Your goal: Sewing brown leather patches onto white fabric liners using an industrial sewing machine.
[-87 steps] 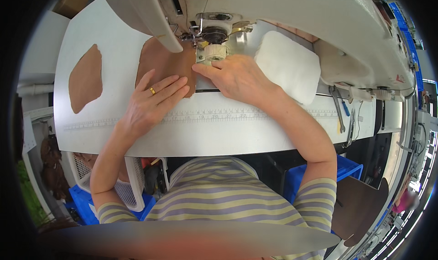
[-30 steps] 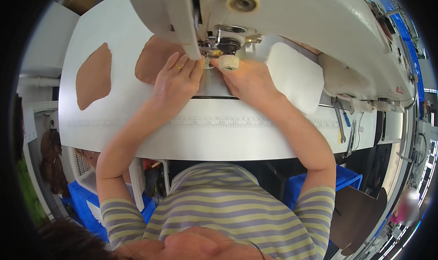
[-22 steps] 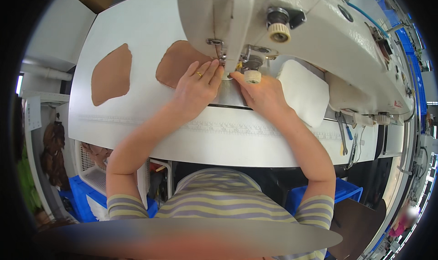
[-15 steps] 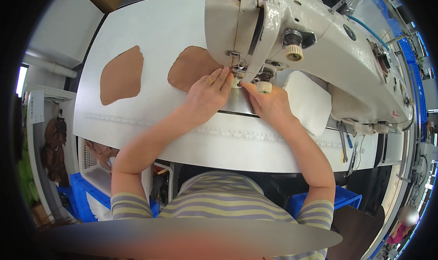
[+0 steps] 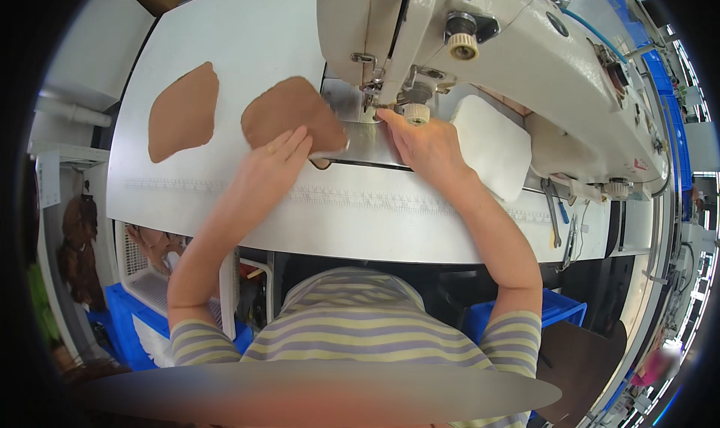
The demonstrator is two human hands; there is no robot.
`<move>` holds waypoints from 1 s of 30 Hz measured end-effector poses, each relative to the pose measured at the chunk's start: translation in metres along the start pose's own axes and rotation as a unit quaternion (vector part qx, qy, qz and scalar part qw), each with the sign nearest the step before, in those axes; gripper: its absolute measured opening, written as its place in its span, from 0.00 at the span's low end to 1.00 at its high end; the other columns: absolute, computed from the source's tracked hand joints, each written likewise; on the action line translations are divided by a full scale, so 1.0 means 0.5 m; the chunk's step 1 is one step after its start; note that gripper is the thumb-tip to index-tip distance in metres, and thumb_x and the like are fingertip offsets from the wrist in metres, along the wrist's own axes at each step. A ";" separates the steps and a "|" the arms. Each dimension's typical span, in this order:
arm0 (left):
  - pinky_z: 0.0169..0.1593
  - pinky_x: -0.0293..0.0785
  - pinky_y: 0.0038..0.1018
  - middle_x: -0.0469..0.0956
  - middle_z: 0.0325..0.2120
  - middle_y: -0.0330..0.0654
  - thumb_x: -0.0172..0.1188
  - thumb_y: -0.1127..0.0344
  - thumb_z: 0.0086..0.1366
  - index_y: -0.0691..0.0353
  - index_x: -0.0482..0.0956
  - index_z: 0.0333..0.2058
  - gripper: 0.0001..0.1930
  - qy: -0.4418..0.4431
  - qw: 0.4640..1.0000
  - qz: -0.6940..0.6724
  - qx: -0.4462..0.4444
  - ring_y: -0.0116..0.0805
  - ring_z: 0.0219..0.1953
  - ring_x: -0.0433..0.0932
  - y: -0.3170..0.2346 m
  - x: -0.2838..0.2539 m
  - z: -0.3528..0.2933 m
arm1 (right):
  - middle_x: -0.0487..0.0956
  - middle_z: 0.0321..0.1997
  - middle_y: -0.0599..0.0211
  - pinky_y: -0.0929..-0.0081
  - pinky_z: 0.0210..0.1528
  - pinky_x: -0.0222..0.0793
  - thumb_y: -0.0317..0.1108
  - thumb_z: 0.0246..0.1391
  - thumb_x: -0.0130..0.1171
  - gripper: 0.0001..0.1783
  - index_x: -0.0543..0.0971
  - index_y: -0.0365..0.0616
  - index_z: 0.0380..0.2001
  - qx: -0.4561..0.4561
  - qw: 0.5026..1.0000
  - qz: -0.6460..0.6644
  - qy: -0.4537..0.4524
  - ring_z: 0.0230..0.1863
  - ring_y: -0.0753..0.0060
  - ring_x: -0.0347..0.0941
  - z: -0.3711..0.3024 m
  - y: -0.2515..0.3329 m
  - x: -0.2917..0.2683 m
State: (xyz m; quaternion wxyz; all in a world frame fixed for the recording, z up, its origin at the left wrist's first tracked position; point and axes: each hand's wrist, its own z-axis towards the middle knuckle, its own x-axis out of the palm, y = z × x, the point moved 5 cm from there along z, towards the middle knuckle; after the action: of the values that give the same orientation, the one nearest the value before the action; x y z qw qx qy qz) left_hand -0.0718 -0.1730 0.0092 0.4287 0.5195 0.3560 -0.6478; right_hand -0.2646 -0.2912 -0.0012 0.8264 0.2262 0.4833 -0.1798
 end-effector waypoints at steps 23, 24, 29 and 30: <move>0.68 0.49 0.43 0.77 0.54 0.36 0.70 0.62 0.54 0.55 0.81 0.48 0.21 -0.132 0.982 -0.115 -0.068 0.36 0.60 0.71 -0.090 -0.008 -0.268 | 0.61 0.71 0.66 0.52 0.69 0.53 0.52 0.54 0.60 0.38 0.66 0.47 0.64 -0.063 0.980 0.038 0.183 0.70 0.56 0.55 -0.161 0.201 -0.030; 0.69 0.49 0.42 0.77 0.52 0.37 0.71 0.62 0.53 0.56 0.82 0.46 0.21 -0.138 0.982 -0.103 -0.072 0.38 0.59 0.72 -0.096 -0.013 -0.263 | 0.65 0.68 0.65 0.53 0.67 0.57 0.44 0.53 0.63 0.32 0.70 0.45 0.60 -0.047 0.987 0.053 0.144 0.68 0.55 0.59 -0.161 0.195 -0.035; 0.65 0.55 0.43 0.75 0.45 0.37 0.72 0.62 0.50 0.56 0.82 0.45 0.21 -0.206 0.969 -0.128 -0.052 0.38 0.51 0.74 -0.139 -0.019 -0.221 | 0.70 0.63 0.63 0.54 0.64 0.61 0.37 0.52 0.65 0.26 0.74 0.43 0.54 -0.050 0.990 0.095 0.090 0.64 0.55 0.64 -0.161 0.191 -0.037; 0.61 0.60 0.42 0.75 0.43 0.38 0.73 0.63 0.49 0.57 0.82 0.45 0.22 -0.180 0.970 -0.152 -0.062 0.38 0.48 0.74 -0.143 -0.014 -0.209 | 0.71 0.62 0.62 0.55 0.63 0.63 0.35 0.51 0.65 0.25 0.75 0.43 0.53 -0.049 0.990 0.106 0.080 0.63 0.56 0.65 -0.161 0.192 -0.039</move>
State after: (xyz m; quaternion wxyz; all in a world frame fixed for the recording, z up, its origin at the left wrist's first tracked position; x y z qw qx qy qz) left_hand -0.0991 -0.0501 -0.0046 0.4139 0.3064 0.3871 -0.7648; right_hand -0.2819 -0.1658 0.0006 0.8097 0.2486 0.5292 -0.0489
